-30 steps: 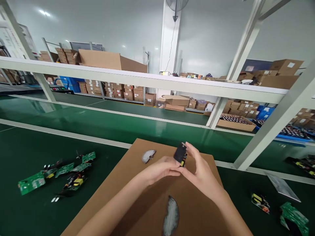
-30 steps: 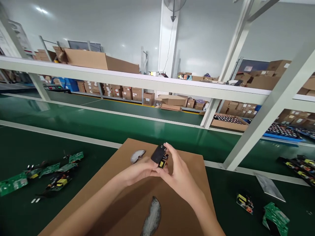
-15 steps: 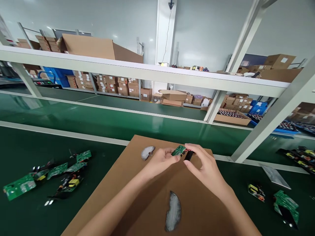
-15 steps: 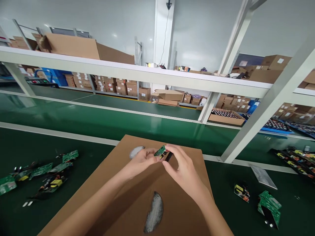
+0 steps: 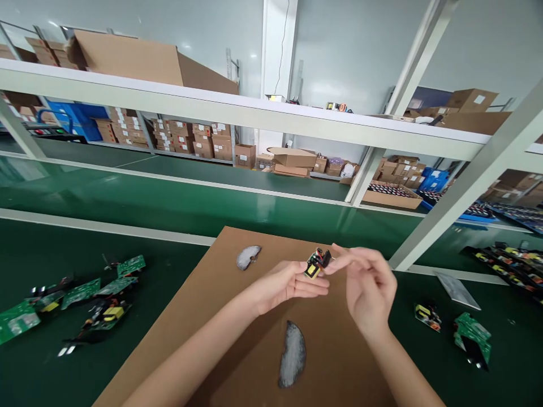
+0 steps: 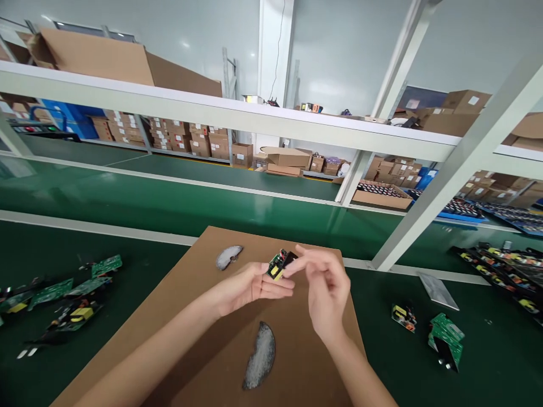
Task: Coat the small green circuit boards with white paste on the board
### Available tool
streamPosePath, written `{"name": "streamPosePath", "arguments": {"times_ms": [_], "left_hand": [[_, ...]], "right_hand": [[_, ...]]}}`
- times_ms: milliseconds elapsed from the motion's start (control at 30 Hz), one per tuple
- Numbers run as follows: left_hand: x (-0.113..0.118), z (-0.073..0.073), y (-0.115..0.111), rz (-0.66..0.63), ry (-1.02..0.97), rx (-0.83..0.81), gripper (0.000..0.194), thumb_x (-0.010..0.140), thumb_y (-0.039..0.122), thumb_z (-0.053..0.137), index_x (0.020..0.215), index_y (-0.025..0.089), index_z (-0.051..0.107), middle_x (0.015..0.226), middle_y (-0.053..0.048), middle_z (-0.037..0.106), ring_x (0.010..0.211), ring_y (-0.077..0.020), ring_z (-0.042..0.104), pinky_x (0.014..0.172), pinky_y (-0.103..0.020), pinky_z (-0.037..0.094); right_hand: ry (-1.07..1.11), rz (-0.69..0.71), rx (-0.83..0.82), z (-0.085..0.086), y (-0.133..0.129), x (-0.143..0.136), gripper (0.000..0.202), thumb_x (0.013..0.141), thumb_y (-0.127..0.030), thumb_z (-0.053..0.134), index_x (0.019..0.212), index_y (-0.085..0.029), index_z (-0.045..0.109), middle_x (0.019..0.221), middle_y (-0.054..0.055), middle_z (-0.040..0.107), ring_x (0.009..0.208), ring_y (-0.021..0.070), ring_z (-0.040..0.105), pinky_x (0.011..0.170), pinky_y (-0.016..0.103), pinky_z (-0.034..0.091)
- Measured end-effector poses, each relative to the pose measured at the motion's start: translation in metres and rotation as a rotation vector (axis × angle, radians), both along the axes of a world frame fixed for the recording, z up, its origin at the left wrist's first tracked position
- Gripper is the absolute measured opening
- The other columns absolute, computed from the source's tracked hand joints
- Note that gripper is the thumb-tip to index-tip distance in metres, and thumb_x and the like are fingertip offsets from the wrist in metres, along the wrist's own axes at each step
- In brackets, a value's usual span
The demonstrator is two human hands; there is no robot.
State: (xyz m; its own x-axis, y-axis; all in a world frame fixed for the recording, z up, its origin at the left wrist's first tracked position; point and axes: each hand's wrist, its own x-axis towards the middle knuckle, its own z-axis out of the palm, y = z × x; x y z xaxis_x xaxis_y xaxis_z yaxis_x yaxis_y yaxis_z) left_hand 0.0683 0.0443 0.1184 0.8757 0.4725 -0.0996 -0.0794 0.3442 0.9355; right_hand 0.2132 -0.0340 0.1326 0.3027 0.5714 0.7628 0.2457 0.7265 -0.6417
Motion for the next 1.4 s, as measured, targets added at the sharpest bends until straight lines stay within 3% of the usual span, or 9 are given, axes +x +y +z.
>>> {"name": "streamPosePath", "arguments": {"times_ms": [133,233,333,467,600,700,967,1300,1400], "left_hand": [[-0.003,0.009,-0.005,0.283,0.159,0.519,0.044,0.079,0.042,0.053,0.114,0.015,0.056,0.105,-0.008,0.064,0.096,-0.0199,0.059,0.090,-0.032,0.042],[-0.005,0.013,-0.008,0.465,0.338,0.891,0.038,0.077,0.034,0.053,0.112,0.021,0.056,0.093,-0.001,0.065,0.082,-0.0159,0.059,0.079,-0.027,0.042],[-0.005,0.015,-0.010,0.503,0.434,1.066,0.039,0.075,0.035,0.054,0.112,0.022,0.055,0.085,0.001,0.065,0.062,-0.0112,0.053,0.064,-0.023,0.040],[-0.005,0.015,-0.014,0.390,0.443,1.030,0.048,0.079,0.042,0.050,0.123,0.023,0.048,0.074,0.001,0.061,0.054,-0.0106,0.049,0.058,-0.023,0.038],[-0.005,0.014,-0.017,0.330,0.329,0.813,0.052,0.081,0.045,0.047,0.127,0.020,0.040,0.100,-0.005,0.060,0.087,-0.0163,0.056,0.078,-0.026,0.041],[-0.006,0.013,-0.018,0.310,0.381,0.682,0.059,0.082,0.050,0.043,0.131,0.019,0.028,0.080,-0.001,0.060,0.078,-0.0161,0.055,0.075,-0.028,0.039],[-0.007,0.007,-0.012,0.300,0.455,0.679,0.060,0.083,0.053,0.040,0.131,0.021,0.024,0.076,0.000,0.057,0.076,-0.0151,0.052,0.068,-0.026,0.035],[-0.019,0.027,-0.019,0.228,0.463,0.718,0.075,0.084,0.056,0.038,0.141,0.020,0.007,0.093,-0.004,0.064,0.093,-0.0186,0.056,0.081,-0.028,0.037],[-0.027,0.032,-0.018,0.163,0.441,0.671,0.082,0.083,0.057,0.039,0.143,0.018,-0.002,0.103,-0.005,0.063,0.103,-0.0185,0.054,0.089,-0.027,0.034]], "right_hand": [[0.219,-0.053,-0.236,-0.010,0.013,0.008,0.022,0.087,-0.042,0.050,0.099,-0.024,0.053,0.081,0.002,0.058,0.082,0.0187,0.058,0.084,0.041,0.048],[0.159,0.181,-0.428,-0.022,0.021,0.003,0.046,0.083,-0.057,0.048,0.116,-0.026,0.046,0.114,0.009,0.052,0.106,0.0237,0.051,0.083,0.038,0.049],[0.203,0.301,-0.470,-0.028,0.023,-0.005,0.049,0.084,-0.058,0.046,0.121,-0.027,0.045,0.129,0.009,0.044,0.114,0.0242,0.046,0.085,0.037,0.048],[0.268,0.341,-0.561,-0.022,0.023,-0.005,0.040,0.084,-0.054,0.051,0.110,-0.025,0.054,0.120,0.008,0.053,0.105,0.0231,0.053,0.080,0.035,0.049],[0.178,0.257,-0.607,-0.018,0.023,0.000,0.036,0.079,-0.052,0.057,0.103,-0.025,0.058,0.111,0.005,0.057,0.101,0.0220,0.054,0.080,0.033,0.048],[0.140,0.206,-0.638,-0.023,0.025,-0.001,0.041,0.080,-0.056,0.055,0.107,-0.025,0.056,0.105,0.005,0.056,0.095,0.0208,0.054,0.076,0.032,0.048],[0.174,0.219,-0.776,-0.040,0.036,-0.005,0.051,0.083,-0.065,0.038,0.107,-0.023,0.055,0.084,0.003,0.055,0.069,0.0156,0.051,0.063,0.029,0.044],[0.104,0.290,-0.617,-0.032,0.033,-0.009,0.037,0.084,-0.057,0.044,0.088,-0.023,0.057,0.073,-0.001,0.047,0.059,0.0124,0.044,0.056,0.026,0.037],[0.250,0.331,-0.604,-0.031,0.031,-0.012,0.037,0.082,-0.057,0.048,0.083,-0.021,0.056,0.075,0.000,0.049,0.059,0.0126,0.043,0.052,0.025,0.035]]}}
